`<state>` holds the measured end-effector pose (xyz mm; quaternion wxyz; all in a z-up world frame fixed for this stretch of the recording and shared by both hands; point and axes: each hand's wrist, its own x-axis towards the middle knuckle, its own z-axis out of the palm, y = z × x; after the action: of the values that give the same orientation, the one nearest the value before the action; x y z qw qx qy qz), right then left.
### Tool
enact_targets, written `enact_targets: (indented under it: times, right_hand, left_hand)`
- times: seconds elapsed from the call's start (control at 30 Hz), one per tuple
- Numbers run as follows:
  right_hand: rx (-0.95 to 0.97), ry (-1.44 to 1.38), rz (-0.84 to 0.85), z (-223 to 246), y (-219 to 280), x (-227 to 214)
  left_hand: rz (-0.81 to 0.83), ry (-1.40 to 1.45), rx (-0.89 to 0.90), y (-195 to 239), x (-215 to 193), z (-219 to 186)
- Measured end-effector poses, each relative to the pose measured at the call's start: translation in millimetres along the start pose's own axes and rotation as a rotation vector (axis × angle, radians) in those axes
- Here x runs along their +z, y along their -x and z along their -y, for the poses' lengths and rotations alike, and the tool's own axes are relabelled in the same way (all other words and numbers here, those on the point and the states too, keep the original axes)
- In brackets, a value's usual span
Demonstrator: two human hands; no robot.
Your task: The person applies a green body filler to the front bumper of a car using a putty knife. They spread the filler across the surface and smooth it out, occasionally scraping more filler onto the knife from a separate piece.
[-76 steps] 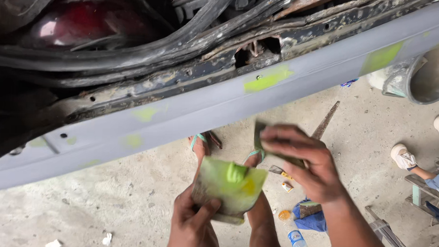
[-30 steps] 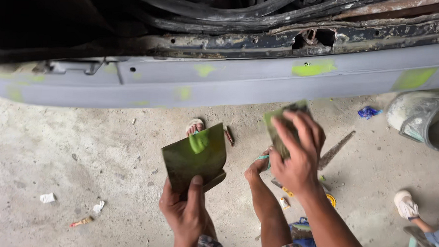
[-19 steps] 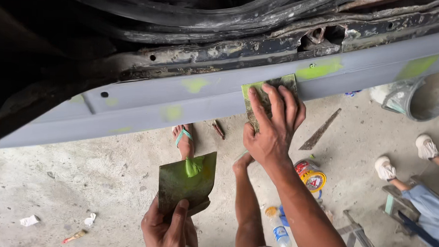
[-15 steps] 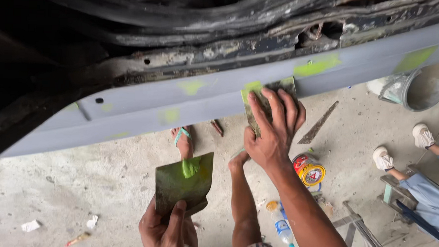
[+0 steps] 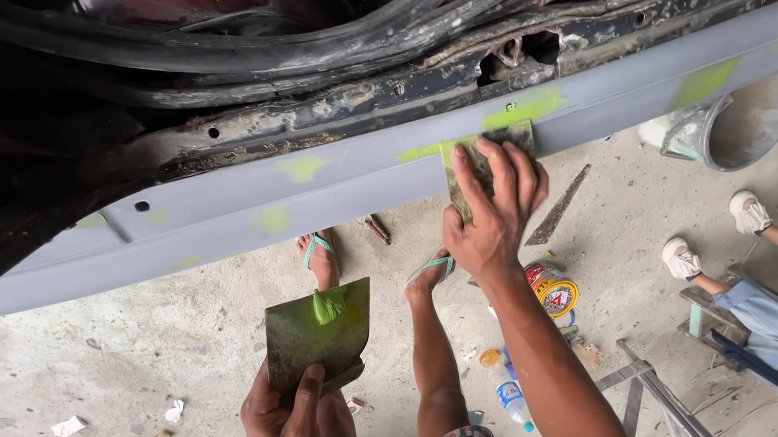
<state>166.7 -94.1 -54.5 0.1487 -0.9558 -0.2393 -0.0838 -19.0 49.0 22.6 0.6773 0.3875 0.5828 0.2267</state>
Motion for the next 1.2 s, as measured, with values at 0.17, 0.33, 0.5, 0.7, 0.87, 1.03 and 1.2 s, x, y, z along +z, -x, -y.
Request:
enact_targets:
  times: [0.17, 0.33, 0.5, 0.7, 0.87, 1.03, 1.2]
  right_hand:
    - [0.010, -0.026, -0.015, -3.8, 6.3, -4.0]
    - [0.075, -0.002, -0.015, -6.0, 4.6, 5.1]
    - [0.075, -0.037, -0.058, 8.2, 6.7, -3.7]
    - [0.101, -0.033, -0.064, 38.8, 13.8, 20.0]
    - [0.121, -0.071, -0.056, 48.4, 15.0, 3.1]
    - [0.361, 0.041, -0.079, 31.3, -1.8, -4.2]
    - [0.389, 0.081, -0.035, 42.0, -6.1, 0.6]
  left_hand:
    - [0.056, 0.048, 0.007, 5.7, 2.0, 0.4]
    - [0.070, 0.053, 0.005, 6.5, 0.5, 6.7]
    - [0.040, 0.038, -0.015, 7.4, -3.0, 1.3]
    - [0.147, -0.441, -0.066, -10.4, -45.3, -1.3]
    - [0.194, -0.547, 0.004, -18.4, -67.0, 0.9]
    - [0.204, -0.615, 0.045, -25.5, -76.6, 1.6]
    - [0.246, -0.617, 0.052, -30.3, -78.6, -4.2]
